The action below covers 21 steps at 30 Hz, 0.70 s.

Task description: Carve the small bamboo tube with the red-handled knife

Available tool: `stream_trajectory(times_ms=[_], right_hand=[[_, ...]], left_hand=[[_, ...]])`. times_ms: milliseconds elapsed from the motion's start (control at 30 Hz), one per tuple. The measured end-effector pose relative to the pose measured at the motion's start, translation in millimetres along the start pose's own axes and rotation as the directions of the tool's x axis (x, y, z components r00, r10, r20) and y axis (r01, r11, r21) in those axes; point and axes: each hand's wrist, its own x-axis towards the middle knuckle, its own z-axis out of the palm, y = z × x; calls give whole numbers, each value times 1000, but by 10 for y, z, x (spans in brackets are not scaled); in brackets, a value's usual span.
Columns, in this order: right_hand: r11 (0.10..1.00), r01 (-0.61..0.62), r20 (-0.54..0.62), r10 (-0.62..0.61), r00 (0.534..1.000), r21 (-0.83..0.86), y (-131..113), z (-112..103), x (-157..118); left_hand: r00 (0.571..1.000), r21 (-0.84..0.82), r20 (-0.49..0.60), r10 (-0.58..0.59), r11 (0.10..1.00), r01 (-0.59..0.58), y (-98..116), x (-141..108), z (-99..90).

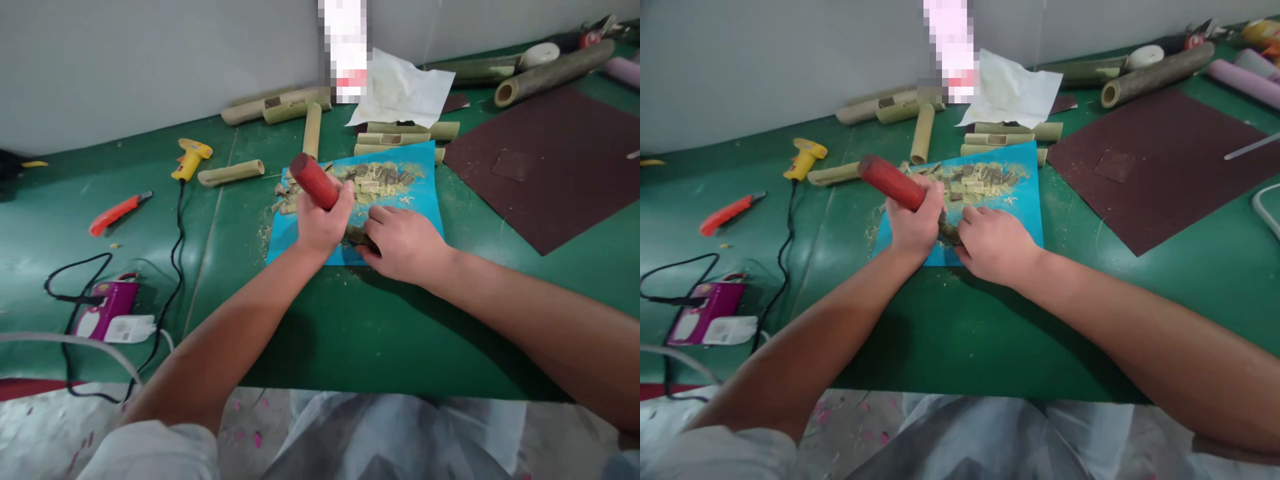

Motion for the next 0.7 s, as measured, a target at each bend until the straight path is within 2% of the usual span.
stream_trajectory(times_ms=[233,433,533,700], right_hand=[[998,-58,40,57,998,38,-9,-37,11],[992,-83,51,79,996,91,-4,-30,32],[988,-84,72,76,994,126,-6,-33,38],[982,-99,93,85,992,163,-10,-44,36]], left_hand=[[993,19,-31,-111,994,111,-20,79,92],[993,22,-82,-85,996,87,-60,97,135],[996,6,-70,-62,998,63,-65,94,117],[996,-94,-59,-70,994,64,-42,93,97]])
